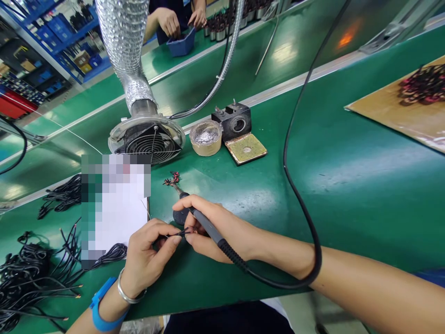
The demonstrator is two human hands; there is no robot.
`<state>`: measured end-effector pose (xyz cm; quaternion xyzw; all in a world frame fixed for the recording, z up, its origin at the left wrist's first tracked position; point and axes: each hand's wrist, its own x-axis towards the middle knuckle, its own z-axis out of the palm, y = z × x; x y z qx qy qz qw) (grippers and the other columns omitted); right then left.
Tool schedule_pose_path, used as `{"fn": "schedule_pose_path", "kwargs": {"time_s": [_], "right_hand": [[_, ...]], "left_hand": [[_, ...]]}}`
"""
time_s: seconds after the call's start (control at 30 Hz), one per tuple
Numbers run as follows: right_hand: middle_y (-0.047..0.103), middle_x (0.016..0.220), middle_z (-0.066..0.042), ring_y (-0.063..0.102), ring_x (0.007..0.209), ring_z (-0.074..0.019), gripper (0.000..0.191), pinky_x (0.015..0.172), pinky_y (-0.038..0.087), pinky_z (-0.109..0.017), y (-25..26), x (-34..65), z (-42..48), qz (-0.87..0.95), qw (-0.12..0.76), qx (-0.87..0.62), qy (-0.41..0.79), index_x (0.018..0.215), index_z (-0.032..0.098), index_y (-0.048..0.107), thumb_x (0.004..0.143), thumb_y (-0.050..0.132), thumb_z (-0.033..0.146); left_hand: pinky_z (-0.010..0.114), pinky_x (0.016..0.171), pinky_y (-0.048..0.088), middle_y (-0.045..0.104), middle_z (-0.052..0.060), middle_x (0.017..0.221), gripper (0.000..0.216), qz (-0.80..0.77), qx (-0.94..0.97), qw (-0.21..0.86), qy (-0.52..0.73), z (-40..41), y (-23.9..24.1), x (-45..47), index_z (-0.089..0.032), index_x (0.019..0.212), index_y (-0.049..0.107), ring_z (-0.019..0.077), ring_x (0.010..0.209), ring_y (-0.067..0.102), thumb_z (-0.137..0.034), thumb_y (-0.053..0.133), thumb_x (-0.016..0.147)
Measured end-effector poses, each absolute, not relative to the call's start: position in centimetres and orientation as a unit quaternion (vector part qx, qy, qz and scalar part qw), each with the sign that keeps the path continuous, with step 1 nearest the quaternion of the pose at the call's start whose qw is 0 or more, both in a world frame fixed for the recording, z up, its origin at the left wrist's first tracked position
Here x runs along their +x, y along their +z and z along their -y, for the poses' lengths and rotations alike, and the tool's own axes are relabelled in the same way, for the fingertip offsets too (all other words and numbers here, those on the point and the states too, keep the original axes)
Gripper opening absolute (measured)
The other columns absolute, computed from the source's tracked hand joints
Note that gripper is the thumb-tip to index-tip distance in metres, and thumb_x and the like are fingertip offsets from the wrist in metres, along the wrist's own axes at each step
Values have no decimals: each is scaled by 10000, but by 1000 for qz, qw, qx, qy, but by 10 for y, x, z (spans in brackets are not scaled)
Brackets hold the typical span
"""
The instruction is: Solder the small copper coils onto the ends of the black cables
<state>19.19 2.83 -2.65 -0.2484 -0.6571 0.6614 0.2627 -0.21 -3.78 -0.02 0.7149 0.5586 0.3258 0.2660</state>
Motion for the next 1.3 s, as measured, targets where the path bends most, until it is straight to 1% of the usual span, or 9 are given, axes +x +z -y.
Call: {"fn": "schedule_pose_path", "kwargs": {"time_s": [0.13, 0.27, 0.4, 0.6, 0.8, 1.1, 1.3], "right_hand": [[533, 822, 30, 534, 678, -96, 396, 626, 442, -243, -28, 190, -29, 579, 266, -232, 735, 1169, 215, 394, 830, 590, 158], [526, 803, 38, 491, 623, -81, 372, 583, 401, -234, -25, 188, -29, 548, 264, -243, 756, 1138, 215, 398, 830, 606, 199], [538, 813, 30, 493, 642, -89, 382, 591, 401, -236, -22, 188, -26, 548, 272, -263, 746, 1135, 218, 407, 816, 617, 214], [559, 858, 18, 545, 716, -108, 393, 650, 449, -247, -23, 188, -21, 580, 295, -280, 706, 1162, 234, 414, 825, 604, 170], [557, 847, 26, 521, 649, -92, 387, 607, 442, -234, -27, 188, -19, 601, 315, -279, 680, 1156, 251, 415, 828, 591, 142], [564, 834, 18, 543, 674, -105, 365, 619, 461, -240, -24, 187, -19, 601, 327, -285, 671, 1140, 241, 425, 830, 606, 179], [581, 838, 24, 596, 737, -110, 354, 696, 492, -254, -25, 185, -16, 619, 357, -286, 638, 1149, 248, 419, 849, 580, 152]], "left_hand": [[188, 524, 438, 627, -2, 715, 63, -560, 709, 259, 342, 37, 0, -2, -200, 894, 688, 85, 568, 534, -173, 654, 849], [187, 518, 438, 628, -2, 704, 51, -558, 710, 243, 354, 36, 0, -1, -196, 882, 682, 84, 560, 533, -170, 654, 848], [186, 520, 441, 630, 0, 711, 62, -554, 714, 225, 364, 37, -1, 0, -192, 894, 674, 86, 568, 538, -161, 661, 842], [182, 526, 446, 630, -1, 727, 91, -551, 713, 214, 377, 40, -4, 0, -194, 908, 660, 87, 586, 546, -140, 665, 834], [191, 527, 448, 628, 1, 728, 74, -558, 705, 214, 382, 41, -5, 2, -198, 893, 657, 91, 580, 546, -146, 656, 840], [175, 526, 449, 626, -5, 739, 107, -555, 705, 191, 398, 41, -5, 5, -200, 903, 645, 82, 584, 546, -121, 654, 831], [192, 527, 466, 629, -1, 706, 134, -535, 726, 161, 400, 43, -8, 6, -188, 911, 646, 94, 580, 566, -101, 668, 812]]}}
